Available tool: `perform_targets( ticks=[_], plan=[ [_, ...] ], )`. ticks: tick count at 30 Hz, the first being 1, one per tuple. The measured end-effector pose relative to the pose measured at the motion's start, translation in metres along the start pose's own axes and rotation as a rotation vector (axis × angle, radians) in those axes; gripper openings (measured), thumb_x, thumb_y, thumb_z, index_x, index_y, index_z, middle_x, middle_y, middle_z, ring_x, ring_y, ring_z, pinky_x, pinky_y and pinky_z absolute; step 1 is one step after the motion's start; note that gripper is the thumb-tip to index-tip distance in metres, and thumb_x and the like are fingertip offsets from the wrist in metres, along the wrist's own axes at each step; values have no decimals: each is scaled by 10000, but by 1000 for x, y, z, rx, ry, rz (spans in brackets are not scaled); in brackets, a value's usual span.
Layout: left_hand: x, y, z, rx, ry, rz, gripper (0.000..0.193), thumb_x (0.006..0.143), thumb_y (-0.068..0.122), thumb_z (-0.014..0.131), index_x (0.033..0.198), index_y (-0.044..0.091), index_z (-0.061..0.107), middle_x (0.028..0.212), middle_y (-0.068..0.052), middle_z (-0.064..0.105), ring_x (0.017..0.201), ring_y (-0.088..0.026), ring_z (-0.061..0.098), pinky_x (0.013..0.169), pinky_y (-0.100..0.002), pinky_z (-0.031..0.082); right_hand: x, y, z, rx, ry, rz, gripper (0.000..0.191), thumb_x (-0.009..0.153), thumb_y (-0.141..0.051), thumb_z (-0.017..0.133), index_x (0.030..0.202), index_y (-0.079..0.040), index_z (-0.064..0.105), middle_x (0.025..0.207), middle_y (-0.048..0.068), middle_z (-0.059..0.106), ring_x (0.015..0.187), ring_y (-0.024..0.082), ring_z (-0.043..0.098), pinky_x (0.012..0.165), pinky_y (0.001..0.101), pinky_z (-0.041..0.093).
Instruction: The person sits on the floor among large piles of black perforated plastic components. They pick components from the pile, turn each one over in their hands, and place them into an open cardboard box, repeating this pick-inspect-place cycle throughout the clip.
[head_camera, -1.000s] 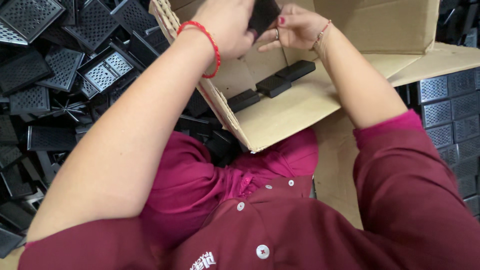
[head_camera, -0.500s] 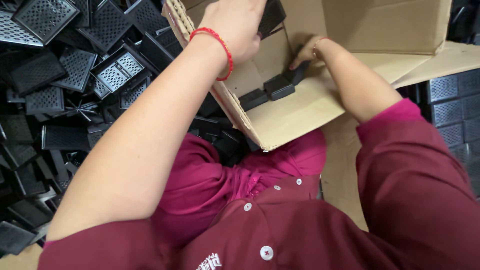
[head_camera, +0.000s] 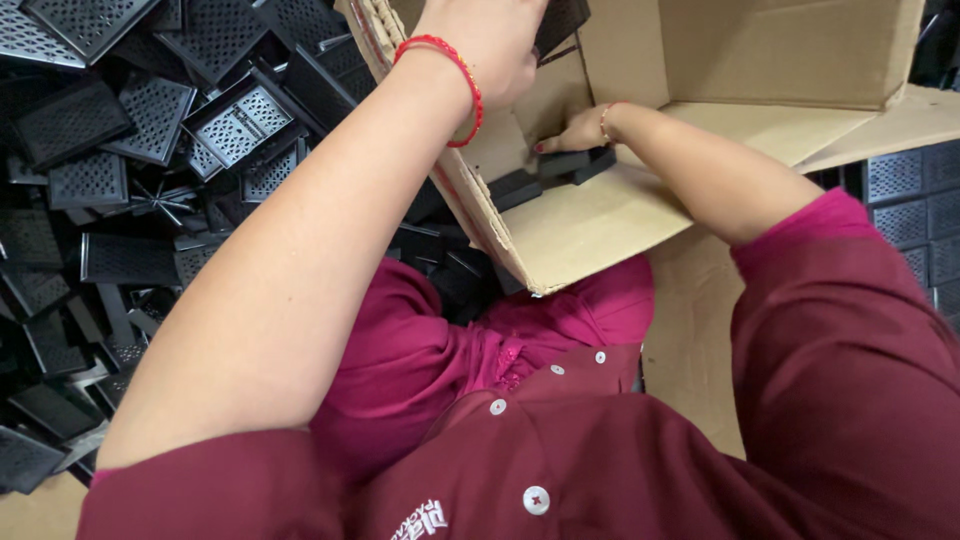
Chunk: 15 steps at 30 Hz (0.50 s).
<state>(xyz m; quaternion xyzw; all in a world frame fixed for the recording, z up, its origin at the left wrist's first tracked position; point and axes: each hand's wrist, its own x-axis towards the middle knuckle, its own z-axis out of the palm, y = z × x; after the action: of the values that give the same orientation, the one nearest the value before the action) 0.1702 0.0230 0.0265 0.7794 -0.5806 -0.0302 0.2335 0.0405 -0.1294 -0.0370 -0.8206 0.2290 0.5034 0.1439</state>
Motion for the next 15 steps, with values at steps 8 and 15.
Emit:
perform_targets(
  ticks=[8,15],
  plan=[
    [0,4,-3,-65,-33,-29,257,828,155,721,1039,7,709,885,-235,714,825,-393,707,713,-496,565,7,12,-5,216,-54,85,681,733,-609,821,1046,-13,723,954,146,684,762,276,636,648,402,483],
    [1,1,1,-80,-48,-51,224,882,183,711,1038,22,719,896,-234,713,850,-400,705,743,-509,560,4,-23,25,-508,589,-638,622,887,-418,760,1300,-7,543,1228,258,649,1166,401,640,1010,467,524]
  ],
)
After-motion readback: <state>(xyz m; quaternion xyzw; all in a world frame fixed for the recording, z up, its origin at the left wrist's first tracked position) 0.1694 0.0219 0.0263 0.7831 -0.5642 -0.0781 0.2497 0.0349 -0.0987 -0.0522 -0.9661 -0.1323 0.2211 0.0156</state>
